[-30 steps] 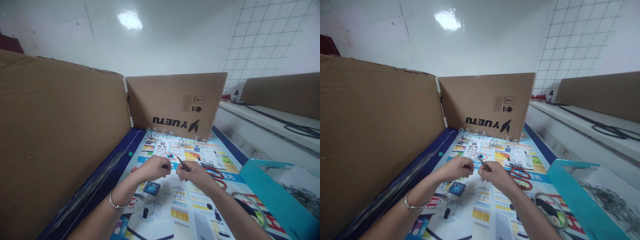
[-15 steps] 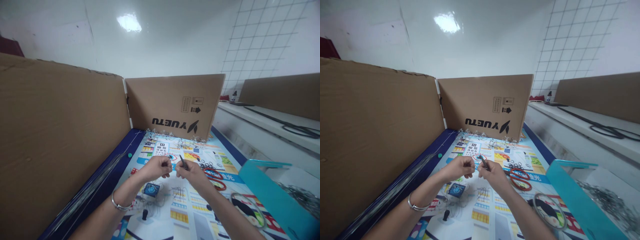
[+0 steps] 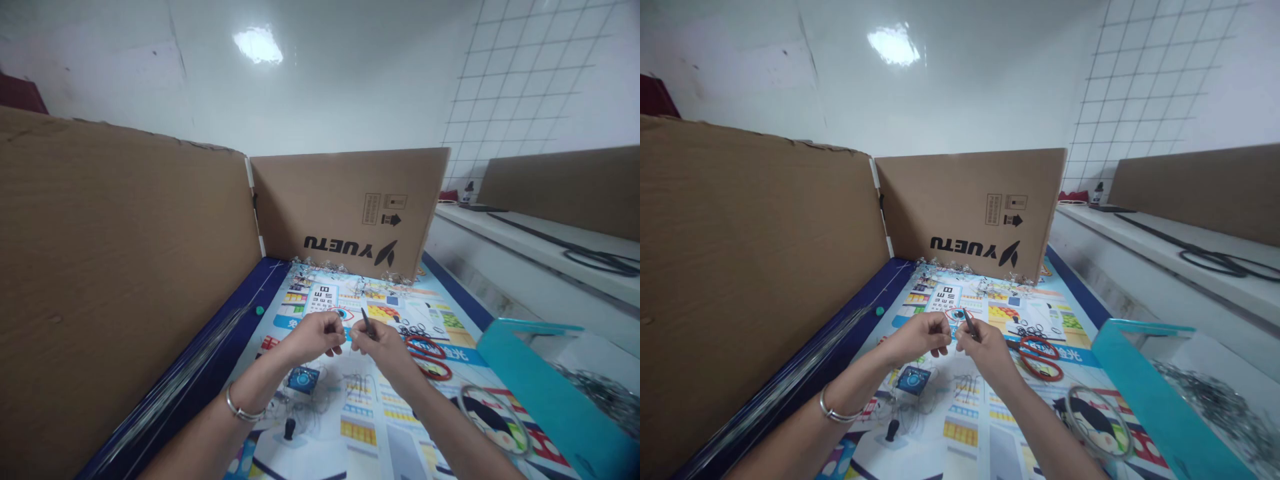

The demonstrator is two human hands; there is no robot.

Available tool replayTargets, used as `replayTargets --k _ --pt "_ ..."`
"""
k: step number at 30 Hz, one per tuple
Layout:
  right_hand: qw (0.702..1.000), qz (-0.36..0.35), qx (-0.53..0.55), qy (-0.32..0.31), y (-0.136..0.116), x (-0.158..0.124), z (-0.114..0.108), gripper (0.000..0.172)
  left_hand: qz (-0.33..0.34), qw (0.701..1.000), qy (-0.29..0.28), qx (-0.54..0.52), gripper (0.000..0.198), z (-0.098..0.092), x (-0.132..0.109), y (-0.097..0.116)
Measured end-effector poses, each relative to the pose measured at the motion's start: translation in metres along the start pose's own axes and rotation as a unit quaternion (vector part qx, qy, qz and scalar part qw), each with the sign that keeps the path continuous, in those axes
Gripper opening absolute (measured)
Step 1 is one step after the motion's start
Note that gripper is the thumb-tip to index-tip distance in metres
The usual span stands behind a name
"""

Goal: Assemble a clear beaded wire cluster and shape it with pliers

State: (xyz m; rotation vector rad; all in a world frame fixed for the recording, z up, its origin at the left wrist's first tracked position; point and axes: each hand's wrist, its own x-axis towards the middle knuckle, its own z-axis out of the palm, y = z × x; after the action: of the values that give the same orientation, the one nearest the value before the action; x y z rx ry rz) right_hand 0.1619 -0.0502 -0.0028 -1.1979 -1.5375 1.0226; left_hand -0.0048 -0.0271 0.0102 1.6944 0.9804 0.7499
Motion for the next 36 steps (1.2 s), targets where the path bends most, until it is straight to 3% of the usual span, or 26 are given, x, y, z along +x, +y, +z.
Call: replayTargets --k 16,25,30,36 --pt "0.999 -0.007 -0.026 -0.025 0.002 0.001 0.0 0.019 0.004 1.0 -0.022 0.009 0.005 -0.003 -0.001 0.001" --pt "0.986 -0.066 -0.149 -0.013 0.007 0.001 0.001 0.025 0.015 0.998 -0.005 -0.068 0.017 -0.009 -0.001 0.004" --pt "0.935 -0.184 -0.3 0.053 0.015 0.004 -0.009 0.022 0.001 0.986 -0.004 -0.165 0.03 -0.014 -0.003 0.011" --pt "0.806 -0.347 -0.465 0.116 0.019 0.002 -0.019 0.019 0.01 0.968 0.031 -0.25 0.029 -0.012 -0.003 0.012"
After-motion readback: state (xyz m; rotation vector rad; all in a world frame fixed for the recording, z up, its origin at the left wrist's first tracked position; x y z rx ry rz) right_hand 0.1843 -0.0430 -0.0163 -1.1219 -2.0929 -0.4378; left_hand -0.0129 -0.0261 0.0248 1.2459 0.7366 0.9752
